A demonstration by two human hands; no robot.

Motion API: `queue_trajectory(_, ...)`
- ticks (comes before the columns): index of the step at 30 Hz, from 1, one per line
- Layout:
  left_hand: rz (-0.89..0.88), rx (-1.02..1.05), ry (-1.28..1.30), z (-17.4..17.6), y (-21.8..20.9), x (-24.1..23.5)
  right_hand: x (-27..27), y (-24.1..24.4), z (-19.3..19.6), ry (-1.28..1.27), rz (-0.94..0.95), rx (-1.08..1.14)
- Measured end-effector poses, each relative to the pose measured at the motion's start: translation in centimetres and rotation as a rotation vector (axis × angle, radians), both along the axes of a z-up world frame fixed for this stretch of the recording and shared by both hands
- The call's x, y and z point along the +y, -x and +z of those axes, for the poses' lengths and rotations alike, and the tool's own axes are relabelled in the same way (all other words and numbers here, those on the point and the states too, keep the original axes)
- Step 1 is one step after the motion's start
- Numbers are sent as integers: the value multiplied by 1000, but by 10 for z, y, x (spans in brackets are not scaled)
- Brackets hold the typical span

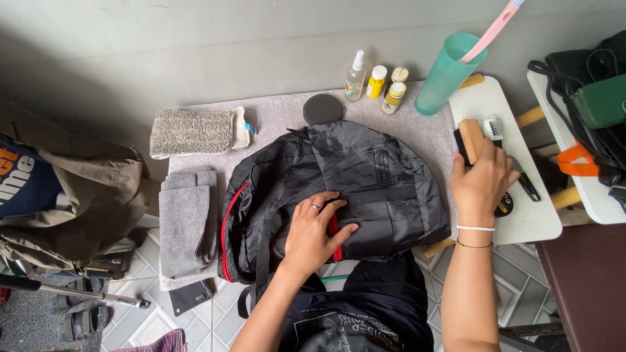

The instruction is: The person cleans a black backpack placed on a table. They first brush the exterior surface with a wooden brush, then flip the bag to clean the other side. Finally, they use a toothbrush to scrub the zipper area and the fabric around it.

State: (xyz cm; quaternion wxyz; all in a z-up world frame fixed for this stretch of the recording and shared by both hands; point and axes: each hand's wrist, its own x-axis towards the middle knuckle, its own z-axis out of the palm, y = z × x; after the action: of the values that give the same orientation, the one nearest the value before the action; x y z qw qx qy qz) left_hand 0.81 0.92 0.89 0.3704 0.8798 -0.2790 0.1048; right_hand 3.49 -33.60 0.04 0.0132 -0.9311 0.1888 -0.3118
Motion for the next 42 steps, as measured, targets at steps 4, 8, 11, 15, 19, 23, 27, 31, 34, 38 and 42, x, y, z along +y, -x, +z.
queue_trajectory(4, -5, 1, -9, 1, 1, 0, 28, 23, 23, -75, 94, -80)
queue_trajectory(8, 4, -7, -23, 3, 1, -2, 55, 53, 30, -262, 248, -22)
queue_trajectory(11, 1, -18, -20, 2, 1, -2, 65, 64, 18, -286, 322, 73)
queue_trajectory(15, 15, 74, 203, 7, 4, 4, 70, 68, 16, -398, 234, 92)
queue_trajectory(19, 233, -368, 65, 18, 25, 30, 66, 81, 30, -460, 195, 128)
queue_trajectory(23, 531, -360, -162, 15, 52, 72, 64, 92, 33, -699, 332, 161)
queue_trajectory(27, 626, -422, -409, -5, 74, 93, 60, 92, 14, -734, 381, 24)
queue_trajectory(31, 756, -396, -300, -53, 95, 95, 69, 90, 13, -804, 329, -48)
queue_trajectory(34, 785, -155, 192, -51, 106, 93, 66, 91, 9, -774, 305, -55)
queue_trajectory(38, 874, 51, 596, -68, 118, 108, 62, 91, 2, -727, 288, -69)
queue_trajectory(42, 864, 660, 1189, -88, 122, 129, 60, 89, -3, -667, 288, -74)
